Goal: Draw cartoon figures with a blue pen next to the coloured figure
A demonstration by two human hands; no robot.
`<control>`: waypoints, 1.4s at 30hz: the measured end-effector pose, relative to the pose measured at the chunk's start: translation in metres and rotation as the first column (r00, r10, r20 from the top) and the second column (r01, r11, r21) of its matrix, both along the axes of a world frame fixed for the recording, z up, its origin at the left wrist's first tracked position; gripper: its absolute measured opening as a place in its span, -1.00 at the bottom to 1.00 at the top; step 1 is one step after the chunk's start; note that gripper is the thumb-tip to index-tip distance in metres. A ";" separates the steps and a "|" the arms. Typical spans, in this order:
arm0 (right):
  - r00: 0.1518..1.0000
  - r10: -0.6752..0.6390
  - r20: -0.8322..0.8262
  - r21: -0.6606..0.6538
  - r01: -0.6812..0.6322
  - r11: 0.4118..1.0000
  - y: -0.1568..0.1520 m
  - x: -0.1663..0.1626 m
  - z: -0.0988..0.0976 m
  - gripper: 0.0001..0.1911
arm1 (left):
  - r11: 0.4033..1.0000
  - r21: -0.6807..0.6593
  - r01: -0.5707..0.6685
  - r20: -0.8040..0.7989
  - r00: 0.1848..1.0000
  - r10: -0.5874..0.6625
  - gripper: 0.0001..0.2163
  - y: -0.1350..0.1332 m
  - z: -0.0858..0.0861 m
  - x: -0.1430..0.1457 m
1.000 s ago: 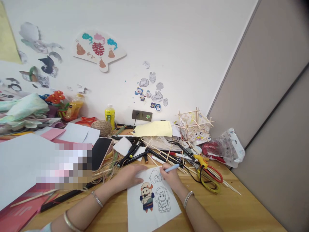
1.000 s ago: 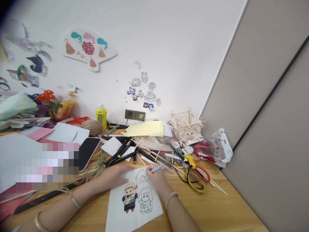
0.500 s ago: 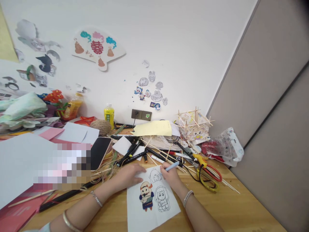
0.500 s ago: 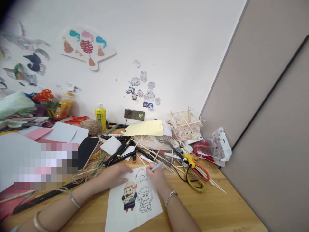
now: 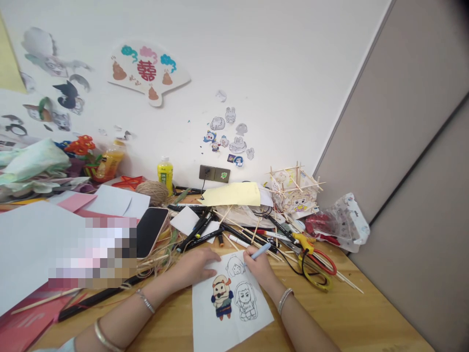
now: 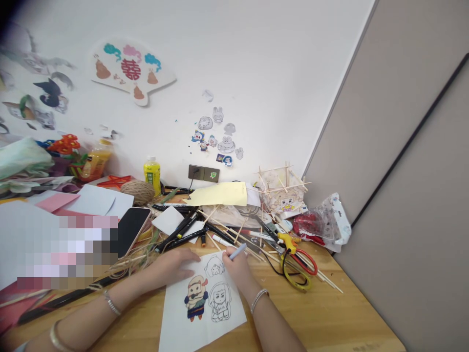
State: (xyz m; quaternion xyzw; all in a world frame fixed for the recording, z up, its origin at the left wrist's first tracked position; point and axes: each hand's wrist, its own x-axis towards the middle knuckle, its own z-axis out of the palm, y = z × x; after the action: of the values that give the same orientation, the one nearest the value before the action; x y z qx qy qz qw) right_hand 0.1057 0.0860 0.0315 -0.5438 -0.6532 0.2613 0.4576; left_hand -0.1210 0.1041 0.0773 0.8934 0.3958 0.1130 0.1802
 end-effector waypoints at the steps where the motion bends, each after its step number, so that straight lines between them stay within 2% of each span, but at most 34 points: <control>1: 1.000 0.002 0.001 -0.002 -0.002 1.000 0.000 0.000 0.000 -0.73 | 1.000 -0.002 -0.003 -0.002 1.000 0.003 -0.65 0.000 0.000 0.000; 14: 0.997 0.001 -0.081 -0.016 -0.002 1.000 0.000 0.000 -0.001 -0.73 | 1.000 -0.019 -0.015 -0.023 1.000 0.015 -0.66 -0.001 0.001 0.001; 19: 0.963 -0.039 -0.268 -0.091 0.015 0.996 -0.001 0.003 0.007 -0.76 | 1.000 -0.017 -0.006 -0.006 1.000 0.006 -0.65 0.002 -0.003 -0.001; 24: 0.938 -0.117 -0.327 -0.005 0.123 0.992 0.004 0.009 0.009 -0.69 | 0.998 -0.056 -0.009 0.060 0.998 0.013 -0.64 0.004 -0.002 -0.003; 27: 0.920 -0.123 -0.371 0.014 0.138 0.990 0.007 0.011 0.008 -0.68 | 0.997 -0.072 -0.027 0.076 0.997 0.033 -0.67 0.004 -0.001 -0.003; 33: 0.933 -0.054 -0.356 0.004 0.059 0.998 0.002 0.004 0.012 -0.62 | 0.996 -0.080 -0.044 0.068 0.996 0.049 -0.73 -0.001 0.002 -0.002; 39: 0.968 0.058 -0.242 -0.072 -0.078 0.994 -0.008 -0.003 0.017 -0.79 | 0.996 -0.033 -0.086 0.029 0.996 0.087 -0.83 -0.008 0.005 0.001; 42: 0.967 0.080 -0.242 -0.100 -0.107 0.989 -0.009 -0.007 0.017 -0.77 | 0.995 -0.019 -0.101 0.008 0.995 0.101 -0.83 -0.010 0.005 0.001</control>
State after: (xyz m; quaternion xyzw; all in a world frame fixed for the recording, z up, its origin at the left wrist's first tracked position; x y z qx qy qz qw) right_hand 0.0990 0.0768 0.0485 -0.5020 -0.6032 0.3818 0.4882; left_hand -0.1202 0.0945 0.0824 0.8700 0.4406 0.1224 0.1845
